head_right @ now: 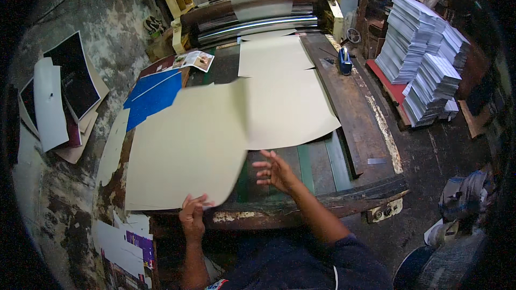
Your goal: The person feeds large sheets of paper into a laminating or coating machine by hand, aligning each sheet onto a conveyor and smoothing them as they enter the rollers.
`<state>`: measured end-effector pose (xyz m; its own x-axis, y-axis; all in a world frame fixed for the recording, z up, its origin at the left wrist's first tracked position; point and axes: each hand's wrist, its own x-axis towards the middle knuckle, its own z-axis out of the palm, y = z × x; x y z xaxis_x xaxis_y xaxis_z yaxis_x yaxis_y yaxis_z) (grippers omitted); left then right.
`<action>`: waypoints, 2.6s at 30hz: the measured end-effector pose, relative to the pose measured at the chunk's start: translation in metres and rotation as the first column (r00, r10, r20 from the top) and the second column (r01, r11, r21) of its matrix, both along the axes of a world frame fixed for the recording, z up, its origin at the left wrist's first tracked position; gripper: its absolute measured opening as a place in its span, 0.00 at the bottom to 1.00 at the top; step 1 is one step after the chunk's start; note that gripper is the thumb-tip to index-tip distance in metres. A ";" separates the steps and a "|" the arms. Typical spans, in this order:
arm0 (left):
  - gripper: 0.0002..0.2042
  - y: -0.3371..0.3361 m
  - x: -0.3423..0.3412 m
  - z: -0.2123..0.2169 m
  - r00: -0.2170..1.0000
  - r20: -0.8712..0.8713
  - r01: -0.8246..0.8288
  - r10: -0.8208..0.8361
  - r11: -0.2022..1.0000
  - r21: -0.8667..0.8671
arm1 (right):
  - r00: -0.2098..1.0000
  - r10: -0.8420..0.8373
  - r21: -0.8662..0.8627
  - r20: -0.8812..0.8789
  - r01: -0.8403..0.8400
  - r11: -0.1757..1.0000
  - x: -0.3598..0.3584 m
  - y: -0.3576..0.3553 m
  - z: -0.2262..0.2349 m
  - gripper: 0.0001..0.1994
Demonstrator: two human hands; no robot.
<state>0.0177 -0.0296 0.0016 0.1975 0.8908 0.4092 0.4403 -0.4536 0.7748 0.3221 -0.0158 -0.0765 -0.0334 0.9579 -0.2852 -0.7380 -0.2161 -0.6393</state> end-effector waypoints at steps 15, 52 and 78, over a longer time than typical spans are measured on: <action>0.27 0.009 -0.014 -0.004 0.929 -0.275 0.263 -0.247 0.964 0.025 | 0.979 0.003 -0.186 0.202 0.035 0.982 -0.022 -0.162 -0.021 0.18; 0.08 -0.028 0.021 0.022 0.961 -0.232 0.126 -0.150 0.985 -0.115 | 0.983 -0.172 -0.104 0.058 0.178 0.979 -0.012 -0.092 0.001 0.32; 0.43 0.048 -0.025 -0.009 0.754 -0.615 0.213 -0.231 0.972 -0.103 | 0.975 0.196 -0.263 0.100 -0.164 0.951 -0.048 -0.207 -0.049 0.26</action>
<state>-0.0077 0.0182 -0.0069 0.5927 0.7984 0.1064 0.7170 -0.5831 0.3819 0.2740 -0.2225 -0.1255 -0.1482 0.8358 -0.5287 -0.5905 -0.5036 -0.6306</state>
